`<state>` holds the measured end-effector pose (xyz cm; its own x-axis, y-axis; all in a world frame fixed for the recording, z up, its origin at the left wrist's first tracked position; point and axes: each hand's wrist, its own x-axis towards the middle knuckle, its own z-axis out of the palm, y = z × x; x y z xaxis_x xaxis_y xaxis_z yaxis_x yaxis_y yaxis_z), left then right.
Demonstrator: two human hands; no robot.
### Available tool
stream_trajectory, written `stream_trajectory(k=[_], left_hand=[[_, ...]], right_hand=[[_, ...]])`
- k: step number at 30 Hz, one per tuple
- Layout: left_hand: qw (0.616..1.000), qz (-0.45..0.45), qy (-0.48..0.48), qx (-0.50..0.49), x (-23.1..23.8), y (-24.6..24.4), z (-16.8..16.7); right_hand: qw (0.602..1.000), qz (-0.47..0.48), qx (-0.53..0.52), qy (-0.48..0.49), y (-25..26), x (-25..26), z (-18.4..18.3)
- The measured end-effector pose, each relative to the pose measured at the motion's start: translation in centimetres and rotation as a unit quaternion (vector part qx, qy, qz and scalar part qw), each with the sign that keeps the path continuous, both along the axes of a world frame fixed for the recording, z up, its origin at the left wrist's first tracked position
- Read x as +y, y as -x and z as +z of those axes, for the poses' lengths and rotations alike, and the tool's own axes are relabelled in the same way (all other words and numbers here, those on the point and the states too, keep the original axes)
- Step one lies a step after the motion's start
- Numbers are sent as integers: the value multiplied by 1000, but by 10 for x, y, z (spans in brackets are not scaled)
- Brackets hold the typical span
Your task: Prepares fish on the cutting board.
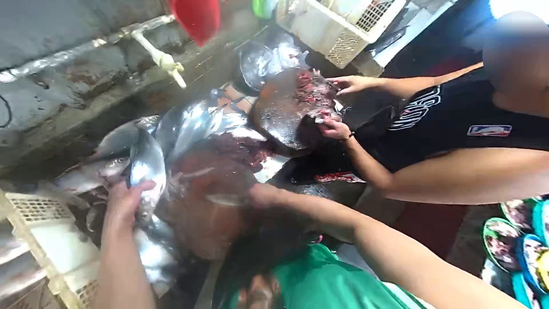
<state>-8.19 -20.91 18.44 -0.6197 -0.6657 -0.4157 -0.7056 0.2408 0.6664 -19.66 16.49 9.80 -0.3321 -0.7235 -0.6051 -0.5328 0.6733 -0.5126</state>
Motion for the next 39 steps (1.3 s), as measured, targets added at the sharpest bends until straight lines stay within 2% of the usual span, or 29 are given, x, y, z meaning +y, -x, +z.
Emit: stream_trajectory(k=[3, 6, 8, 10, 13, 17, 21, 24, 31, 35, 39], left_hand=[[1000, 27, 5, -8, 85, -53, 3], [992, 19, 111, -58, 156, -84, -36], [974, -36, 182, -128, 199, -98, -69], [957, -113, 211, -166, 230, -110, -100], [944, -187, 226, -154, 258, -111, -117], [946, -177, 250, -107, 237, -67, -128], [959, -127, 251, 17, 197, -23, -152], [966, -111, 232, 17, 192, -17, -148], [970, -91, 225, -1, 191, -19, -152], [972, -94, 215, -2, 189, -20, -154], [969, -102, 227, -1, 188, -22, -158]], right_hand=[[990, -136, 24, 24, 25, 28, 2], [962, -226, 126, 85, 42, 59, -5], [942, -245, 186, 131, 43, 78, 4], [935, -242, 215, 145, 42, 86, 13], [958, -204, 178, 94, 32, 84, 34], [978, -53, 200, 10, 25, 46, 56], [970, 77, 225, -56, 30, -12, 73], [955, 149, 247, -75, 33, -42, 68], [933, 200, 258, -150, 29, -78, 67], [940, 188, 244, -148, 33, -84, 65], [934, 192, 236, -189, 27, -91, 65]])
